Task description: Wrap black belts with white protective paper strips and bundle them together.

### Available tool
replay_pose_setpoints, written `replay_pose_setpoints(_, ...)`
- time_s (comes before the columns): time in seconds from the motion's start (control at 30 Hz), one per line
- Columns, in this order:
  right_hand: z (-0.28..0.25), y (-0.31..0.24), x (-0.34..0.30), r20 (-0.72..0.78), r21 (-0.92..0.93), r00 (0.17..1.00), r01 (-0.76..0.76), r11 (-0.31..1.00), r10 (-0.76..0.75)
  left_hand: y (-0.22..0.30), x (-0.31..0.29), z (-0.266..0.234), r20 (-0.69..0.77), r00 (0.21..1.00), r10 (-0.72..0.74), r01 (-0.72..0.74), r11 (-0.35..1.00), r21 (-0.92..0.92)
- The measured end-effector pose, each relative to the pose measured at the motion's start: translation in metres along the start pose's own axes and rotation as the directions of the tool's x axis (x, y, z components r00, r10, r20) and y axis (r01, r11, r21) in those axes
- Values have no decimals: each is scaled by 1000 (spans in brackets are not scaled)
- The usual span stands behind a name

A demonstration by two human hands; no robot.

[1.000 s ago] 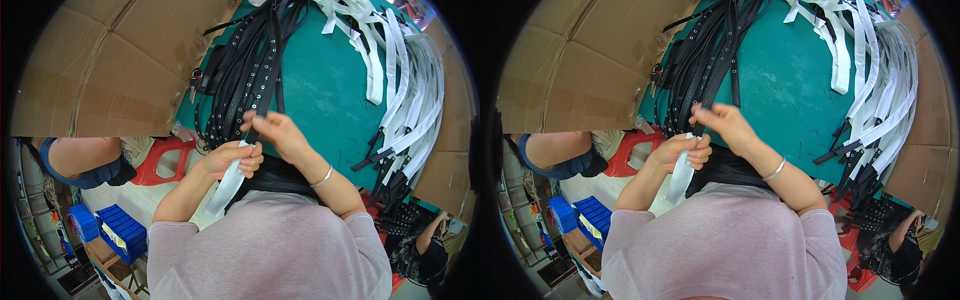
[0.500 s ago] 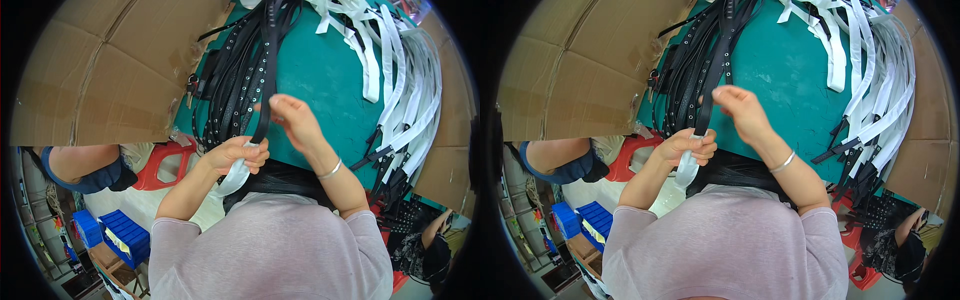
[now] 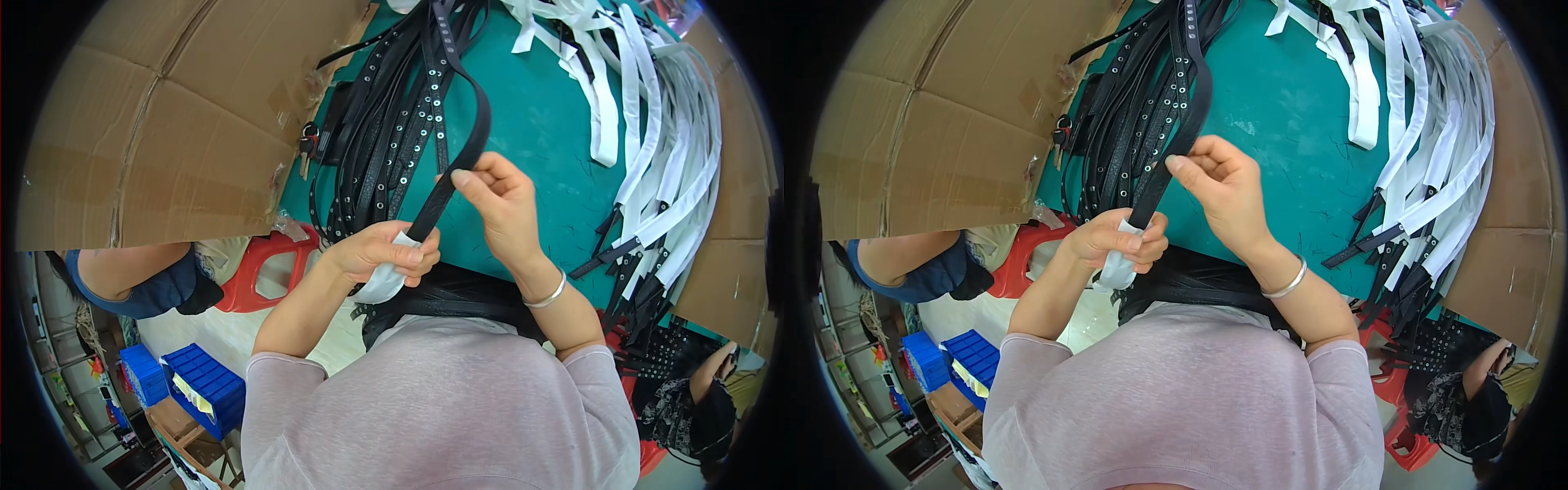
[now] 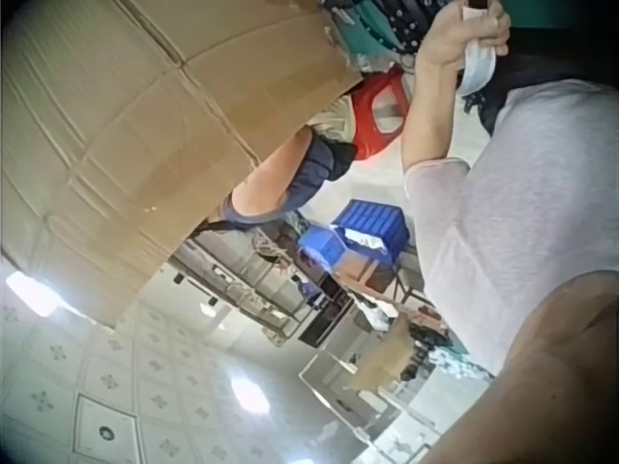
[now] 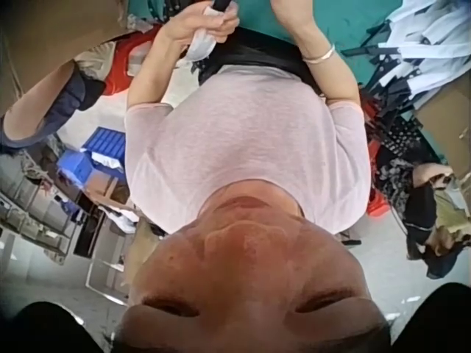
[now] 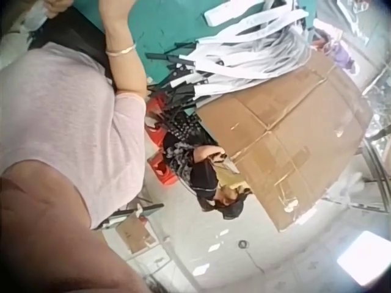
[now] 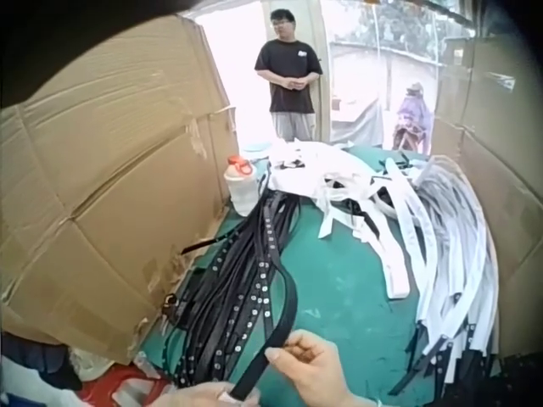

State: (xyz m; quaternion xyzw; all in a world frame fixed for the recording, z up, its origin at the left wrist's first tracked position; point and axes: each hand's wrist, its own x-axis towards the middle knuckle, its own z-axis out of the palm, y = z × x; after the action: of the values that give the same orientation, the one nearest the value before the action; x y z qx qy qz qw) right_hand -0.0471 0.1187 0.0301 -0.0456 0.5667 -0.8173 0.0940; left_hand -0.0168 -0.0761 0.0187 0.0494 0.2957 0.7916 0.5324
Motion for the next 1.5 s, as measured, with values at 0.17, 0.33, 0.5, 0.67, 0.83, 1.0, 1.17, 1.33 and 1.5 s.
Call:
replay_pose_setpoints(0.17,3,-14,-3,116,-131,993,7,991,8,8,2,5,34,999,-19,17,997,74)
replay_pose_setpoints(0.33,1,-14,4,219,87,961,-192,978,169,13,7,13,-4,1000,-10,11,997,77)
replay_pose_setpoints(0.5,-1,-3,3,105,30,990,-97,995,94,-4,7,2,27,999,-39,42,995,-93)
replay_pose_setpoints(0.67,5,4,-8,228,74,964,-159,985,138,0,6,2,7,1000,-23,23,998,-63)
replay_pose_setpoints(0.83,-11,-8,17,76,201,982,-183,962,171,1,12,5,47,996,-79,82,995,-57)
replay_pose_setpoints(1.0,2,2,-13,92,162,983,-172,972,158,5,12,11,-18,996,-93,94,993,74)
replay_pose_setpoints(1.17,-14,-29,7,7,120,998,57,991,-59,8,14,11,21,999,-47,44,995,94)
replay_pose_setpoints(1.33,0,-52,3,140,27,988,69,997,-72,30,22,24,38,998,-52,47,992,116)
replay_pose_setpoints(1.5,-6,-85,4,120,-157,984,151,976,-133,63,45,40,152,988,30,-87,918,386)
